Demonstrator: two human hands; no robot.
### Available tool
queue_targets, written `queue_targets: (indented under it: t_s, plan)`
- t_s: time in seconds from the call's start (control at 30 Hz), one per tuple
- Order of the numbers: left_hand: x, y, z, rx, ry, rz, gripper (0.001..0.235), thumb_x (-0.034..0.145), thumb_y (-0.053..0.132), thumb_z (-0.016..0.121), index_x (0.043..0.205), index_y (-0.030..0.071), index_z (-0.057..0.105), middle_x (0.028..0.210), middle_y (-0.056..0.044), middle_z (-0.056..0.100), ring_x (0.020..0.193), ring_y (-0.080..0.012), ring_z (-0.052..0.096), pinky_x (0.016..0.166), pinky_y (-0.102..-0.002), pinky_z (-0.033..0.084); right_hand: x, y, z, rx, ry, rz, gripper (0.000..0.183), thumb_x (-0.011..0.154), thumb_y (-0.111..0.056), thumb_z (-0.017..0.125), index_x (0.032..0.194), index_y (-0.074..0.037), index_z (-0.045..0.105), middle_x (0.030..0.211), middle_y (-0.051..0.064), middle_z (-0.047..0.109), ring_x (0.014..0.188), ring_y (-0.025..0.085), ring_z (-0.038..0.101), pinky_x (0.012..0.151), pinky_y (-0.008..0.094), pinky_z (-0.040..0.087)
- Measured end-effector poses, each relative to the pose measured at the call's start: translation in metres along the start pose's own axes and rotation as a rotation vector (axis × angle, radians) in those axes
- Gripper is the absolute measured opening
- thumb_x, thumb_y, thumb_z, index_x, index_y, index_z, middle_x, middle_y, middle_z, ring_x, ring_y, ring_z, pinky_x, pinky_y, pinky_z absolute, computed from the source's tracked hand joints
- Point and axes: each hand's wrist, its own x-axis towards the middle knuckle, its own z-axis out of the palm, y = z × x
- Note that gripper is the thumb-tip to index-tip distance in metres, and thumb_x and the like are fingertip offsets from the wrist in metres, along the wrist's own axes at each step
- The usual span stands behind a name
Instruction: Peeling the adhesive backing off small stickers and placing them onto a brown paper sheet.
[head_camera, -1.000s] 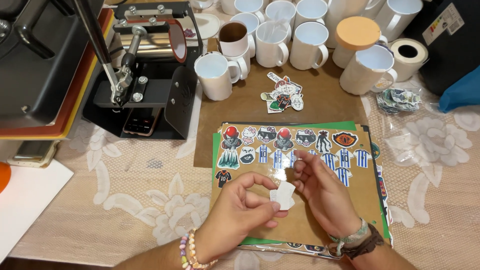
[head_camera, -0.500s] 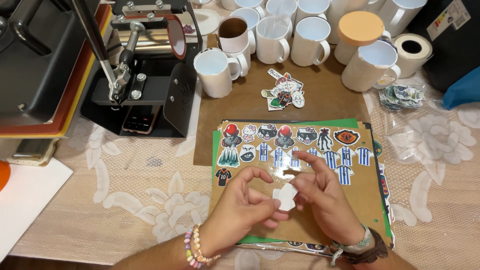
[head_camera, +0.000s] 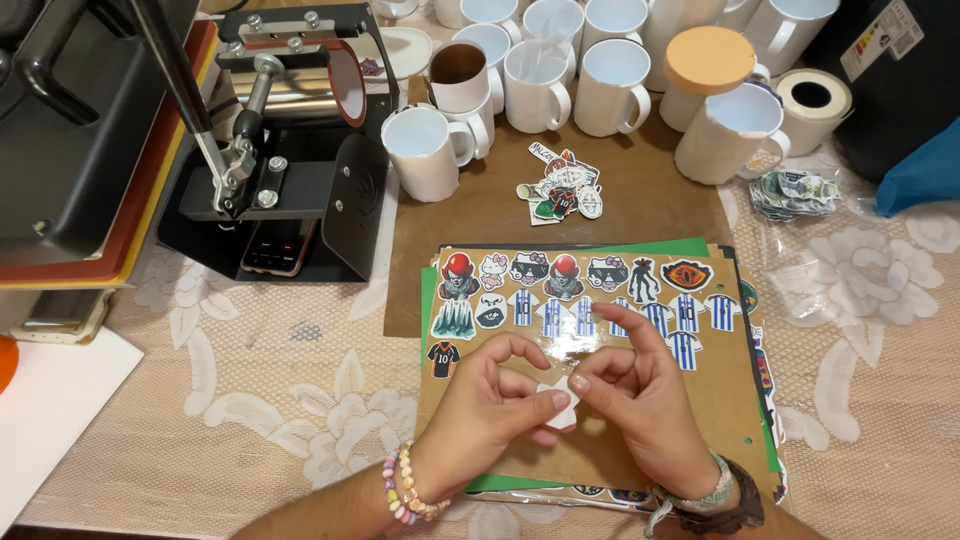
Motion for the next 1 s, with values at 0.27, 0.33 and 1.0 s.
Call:
queue_targets:
  t_s: [0.27,0.33,1.0]
  plan:
    - [0.009,-0.003,-0.034,0.051,0.042,0.179,0.029,0.086,-0.003,0.066,0.109,0.009,0.052,0.096,-0.020,0.081,0.087,-0.0235,0.078,0.069,-0.031,0.062,0.005,-0.024,0.000,-0.261,0.127,-0.104,0.062,0.082,-0.001,0.073,0.136,-0.007,0.044,0.081,0.012,0.075,0.066,0.016,0.069,0.058,0.026,0.056]
    - [0.017,0.007,-0.057,0.104,0.147,0.265,0.029,0.085,0.000,0.069,0.109,0.010,0.056,0.097,-0.015,0.083,0.094,-0.0201,0.077,0.074,-0.032,0.061,0.019,-0.039,-0.006,-0.400,0.145,-0.201,0.062,0.082,0.002,0.072,0.136,-0.006,0.042,0.083,0.014,0.075,0.075,0.019,0.072,0.072,0.028,0.060]
    - [0.023,0.012,-0.124,1.268,-0.213,0.656,0.110,0.065,0.052,0.085,0.150,-0.002,0.039,0.148,-0.029,0.047,0.140,-0.0483,0.038,0.118,-0.061,0.022,0.062,-0.023,0.042,-1.232,-0.482,-0.487,0.062,0.078,-0.012,0.077,0.136,-0.012,0.055,0.089,0.002,0.078,0.101,0.028,0.070,0.086,0.040,0.057]
